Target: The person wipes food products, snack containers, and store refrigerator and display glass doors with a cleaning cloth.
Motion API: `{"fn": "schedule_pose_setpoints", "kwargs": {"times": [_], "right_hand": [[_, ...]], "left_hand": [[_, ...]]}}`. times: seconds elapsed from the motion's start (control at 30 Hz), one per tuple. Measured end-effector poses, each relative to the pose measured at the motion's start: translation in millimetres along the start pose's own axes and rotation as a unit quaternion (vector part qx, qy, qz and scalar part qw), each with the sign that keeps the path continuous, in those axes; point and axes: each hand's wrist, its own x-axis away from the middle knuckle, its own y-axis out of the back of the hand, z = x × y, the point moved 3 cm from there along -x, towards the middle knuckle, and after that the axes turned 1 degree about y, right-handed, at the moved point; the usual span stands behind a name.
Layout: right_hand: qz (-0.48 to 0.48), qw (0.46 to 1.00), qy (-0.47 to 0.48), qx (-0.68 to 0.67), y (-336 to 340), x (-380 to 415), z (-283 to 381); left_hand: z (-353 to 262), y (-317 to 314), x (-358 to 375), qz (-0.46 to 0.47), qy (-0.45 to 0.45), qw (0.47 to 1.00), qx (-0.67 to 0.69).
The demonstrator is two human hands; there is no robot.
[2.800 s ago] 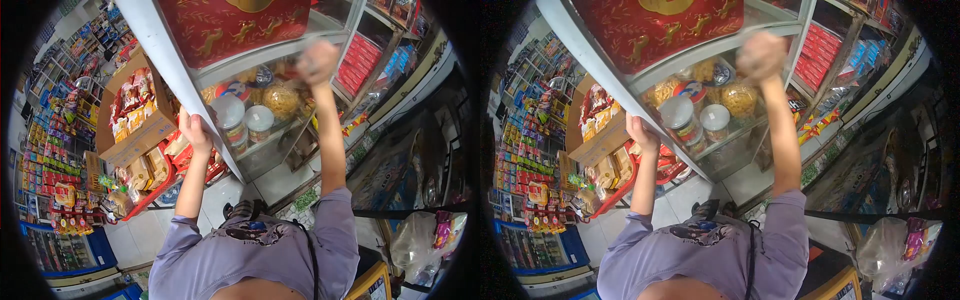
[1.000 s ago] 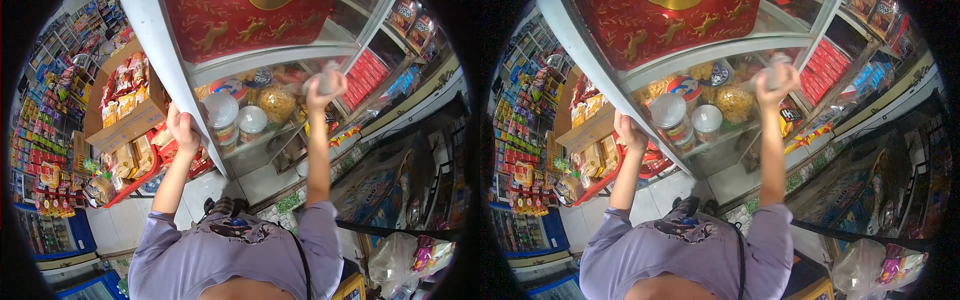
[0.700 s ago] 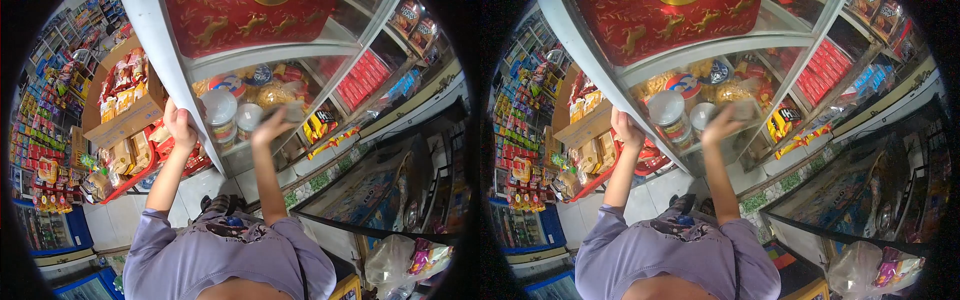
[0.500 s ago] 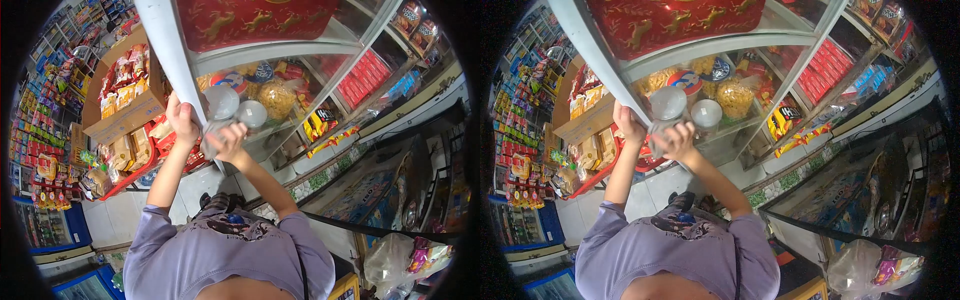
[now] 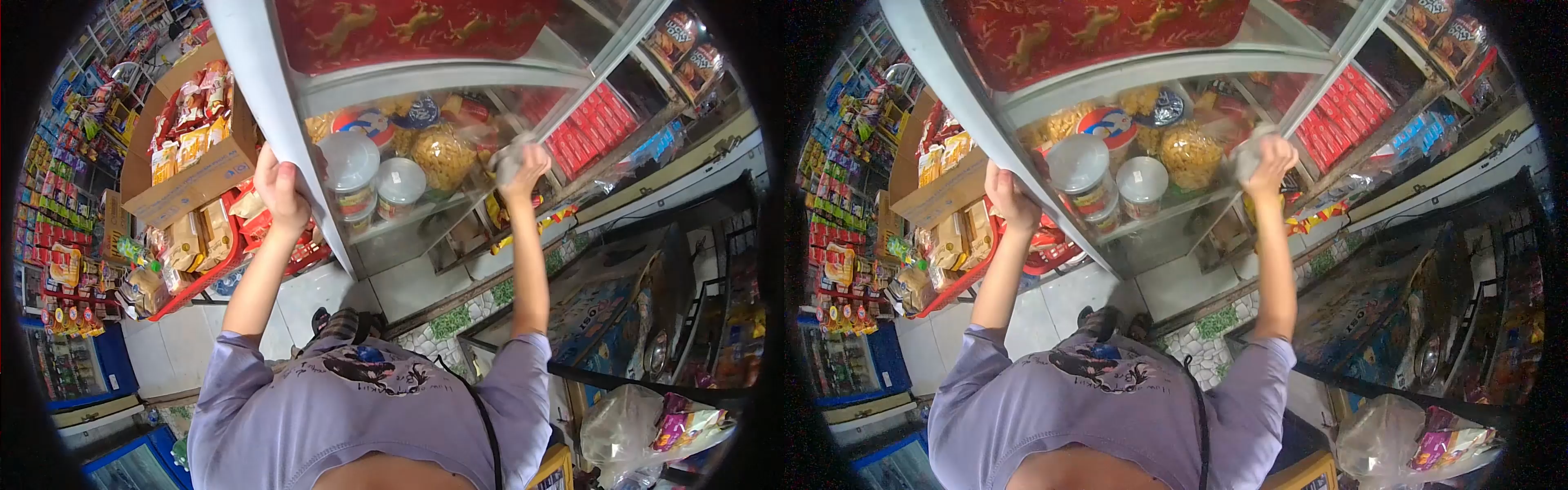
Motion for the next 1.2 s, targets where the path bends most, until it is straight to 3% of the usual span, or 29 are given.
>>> {"fn": "schedule_pose_setpoints", "kwargs": {"times": [0.03, 0.07, 0.1, 0.17, 0.2, 0.27, 0.3, 0.37, 0.4, 0.43, 0.5, 0.53, 0.57, 0.63, 0.73, 0.77, 0.8, 0.87, 0.93, 1.0, 1.07, 1.13, 1.2], "right_hand": [[-0.139, 0.966, -0.208, -0.056, -17, 14, -6], [-0.27, 0.868, -0.402, -0.108, -31, 32, -6], [-0.339, 0.803, -0.454, -0.186, -44, 37, 5], [-0.343, 0.739, -0.545, -0.198, -57, 48, 32], [-0.343, 0.738, -0.546, -0.198, -58, 46, 47], [-0.396, 0.552, -0.665, -0.308, -62, 47, 79], [-0.395, 0.552, -0.667, -0.307, -50, 32, 95], [-0.356, 0.503, -0.715, -0.33, -27, -4, 118], [-0.373, 0.492, -0.687, -0.382, -25, -12, 120], [-0.373, 0.492, -0.686, -0.384, -22, -21, 120], [-0.31, 0.691, -0.551, -0.35, -8, -46, 124], [-0.297, 0.723, -0.513, -0.355, -13, -48, 125], [-0.297, 0.722, -0.515, -0.353, -16, -46, 131], [-0.247, 0.901, -0.305, -0.184, -16, -50, 151], [-0.128, 0.934, -0.223, -0.247, -50, 12, 159], [-0.036, 0.98, 0.01, -0.196, -47, 20, 173], [0.056, 0.959, 0.243, -0.132, -45, 27, 183], [0.172, 0.868, 0.439, -0.158, -51, 45, 150], [0.291, 0.831, 0.454, -0.134, -40, 47, 108], [0.263, 0.854, 0.445, -0.067, -13, 21, 77], [0.306, 0.872, 0.377, -0.058, -6, 11, 38], [0.255, 0.934, 0.244, 0.047, 2, 14, 10], [0.091, 0.995, -0.052, 0.0, 0, 29, -15]], "left_hand": [[1, 1, 1, 0.0, 0.004, 1.0, -0.002], [2, 2, 0, 0.009, 0.001, 1.0, 0.001], [1, 2, 0, 0.016, -0.004, 1.0, 0.004], [1, 2, 0, 0.013, -0.003, 1.0, -0.002], [1, 2, 1, 0.012, 0.0, 1.0, -0.006], [0, 1, 0, 0.009, 0.003, 1.0, -0.005], [-1, 0, 1, 0.003, 0.004, 1.0, -0.002], [-2, -1, 2, -0.005, 0.003, 1.0, -0.003], [-2, -2, 1, -0.012, -0.001, 1.0, -0.006], [-2, -2, 0, -0.013, -0.003, 1.0, -0.007], [-1, -1, 1, 0.001, 0.006, 1.0, -0.027], [0, 0, 1, 0.012, 0.002, 1.0, -0.011], [1, 1, 1, 0.014, 0.004, 1.0, -0.012], [2, 1, 2, 0.016, 0.006, 1.0, -0.008], [1, 1, 1, 0.019, 0.009, 1.0, -0.009], [0, 0, 2, 0.016, 0.008, 1.0, -0.01], [-2, 0, 2, 0.005, 0.011, 1.0, -0.007], [-2, 0, 2, 0.004, 0.013, 1.0, 0.012], [0, 1, 2, 0.004, 0.014, 1.0, 0.007], [2, 3, -1, 0.005, 0.006, 1.0, 0.002], [5, 5, 1, 0.025, 0.002, 1.0, 0.015], [5, 4, 0, 0.023, -0.005, 1.0, 0.001], [1, 2, -1, 0.022, -0.017, 0.999, -0.016]]}}
